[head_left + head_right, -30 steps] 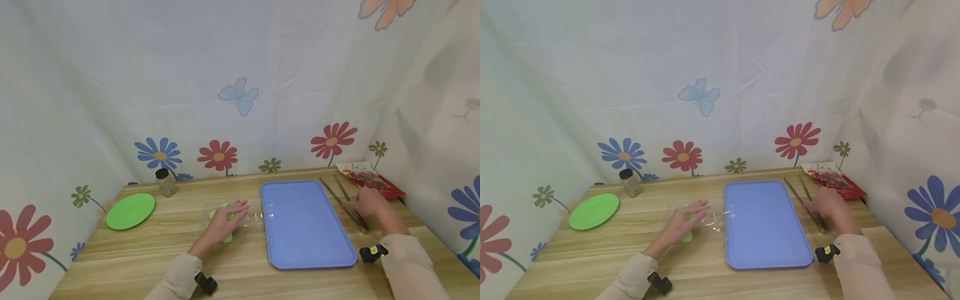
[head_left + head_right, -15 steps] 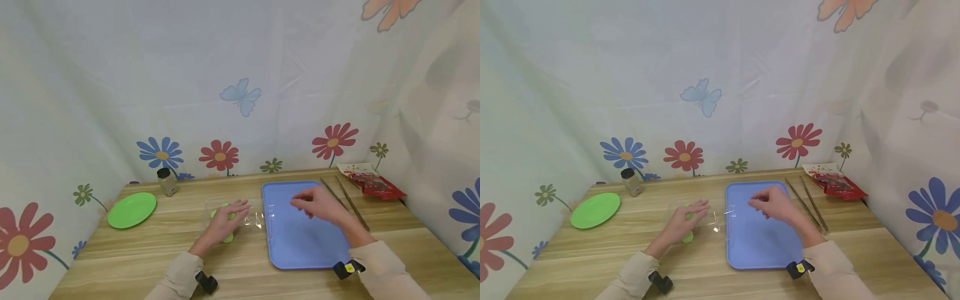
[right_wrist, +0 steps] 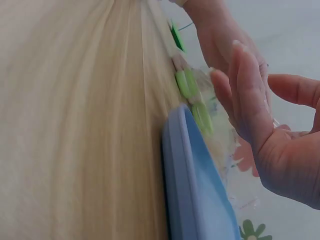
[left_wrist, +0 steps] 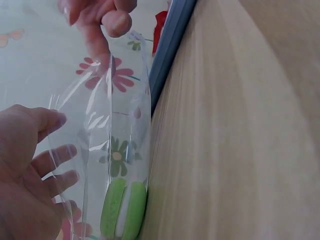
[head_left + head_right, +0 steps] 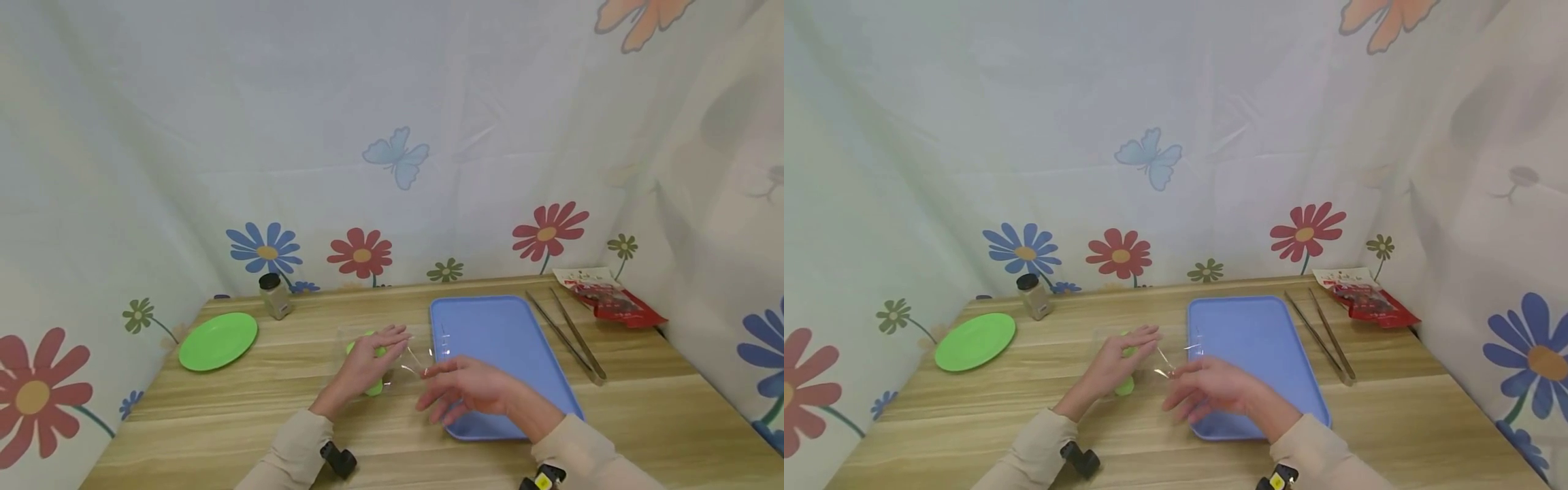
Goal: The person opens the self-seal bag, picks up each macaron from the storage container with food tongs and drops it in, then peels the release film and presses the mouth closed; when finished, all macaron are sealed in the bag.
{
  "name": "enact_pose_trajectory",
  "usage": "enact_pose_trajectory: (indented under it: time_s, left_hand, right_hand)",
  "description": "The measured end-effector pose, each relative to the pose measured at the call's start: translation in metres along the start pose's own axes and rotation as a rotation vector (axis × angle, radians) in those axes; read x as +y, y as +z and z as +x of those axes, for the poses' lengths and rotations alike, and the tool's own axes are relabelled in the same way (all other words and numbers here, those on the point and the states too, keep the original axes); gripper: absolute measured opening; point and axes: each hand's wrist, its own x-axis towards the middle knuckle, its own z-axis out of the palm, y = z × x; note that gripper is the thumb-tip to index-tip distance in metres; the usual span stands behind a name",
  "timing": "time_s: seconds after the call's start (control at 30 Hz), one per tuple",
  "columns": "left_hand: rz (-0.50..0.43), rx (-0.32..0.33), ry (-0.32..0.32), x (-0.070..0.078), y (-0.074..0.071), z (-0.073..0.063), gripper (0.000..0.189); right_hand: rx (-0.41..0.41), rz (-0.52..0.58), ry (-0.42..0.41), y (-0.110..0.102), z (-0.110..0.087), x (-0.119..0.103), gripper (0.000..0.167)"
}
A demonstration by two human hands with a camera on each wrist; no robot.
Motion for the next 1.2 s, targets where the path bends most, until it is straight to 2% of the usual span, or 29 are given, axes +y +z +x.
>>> enact_pose_trajectory:
  time_s: [0.1,0.23,0.37,0.43,0.53,0.63,0.73,0.83,0.9,0.97,1.03,1.1,1.2]
  left_hand:
    - [-0.001,-0.002,-0.002,0.001,0.000,0.000,0.029]
    - [0.007,-0.008,-0.010,0.003,0.001,-0.001,0.029]
    - [0.028,-0.046,-0.018,0.005,-0.003,0.001,0.035]
    - [0.044,-0.065,-0.019,0.006,-0.010,0.007,0.040]
    - [0.091,-0.112,-0.005,0.009,-0.025,0.027,0.044]
    - [0.193,-0.228,0.002,0.007,-0.034,0.058,0.041]
    - [0.330,-0.416,-0.034,-0.002,-0.036,0.081,0.039]
    - [0.446,-0.588,-0.095,-0.014,-0.034,0.094,0.037]
    - [0.484,-0.638,-0.145,-0.020,-0.034,0.097,0.035]
    - [0.481,-0.639,-0.181,-0.026,-0.036,0.096,0.028]
    - [0.457,-0.618,-0.182,-0.032,-0.040,0.094,0.018]
    - [0.424,-0.604,-0.155,-0.038,-0.046,0.090,0.009]
    - [0.380,-0.592,-0.117,-0.044,-0.057,0.081,0.009]
  right_hand:
    - [0.004,0.004,0.005,0.001,0.000,0.001,0.064]
    - [0.046,-0.053,-0.002,-0.001,-0.002,0.001,0.062]
    - [0.047,-0.073,-0.006,-0.005,-0.004,0.001,0.057]
    - [0.034,-0.073,-0.012,-0.004,-0.005,0.000,0.057]
    - [0.018,-0.074,-0.018,-0.004,-0.004,-0.001,0.056]
    - [0.008,-0.085,-0.019,-0.004,-0.006,-0.003,0.055]
    - [-0.013,-0.100,-0.013,-0.004,-0.008,-0.005,0.052]
    - [-0.051,-0.115,0.000,-0.003,-0.009,-0.005,0.049]
    - [-0.078,-0.133,0.009,-0.003,-0.009,-0.005,0.047]
    - [-0.099,-0.156,0.016,-0.004,-0.009,-0.004,0.045]
    - [-0.112,-0.179,0.015,-0.007,-0.008,-0.002,0.042]
    - [-0.118,-0.203,0.016,-0.012,-0.009,-0.002,0.042]
    - [-0.107,-0.245,0.012,-0.022,-0.011,-0.004,0.043]
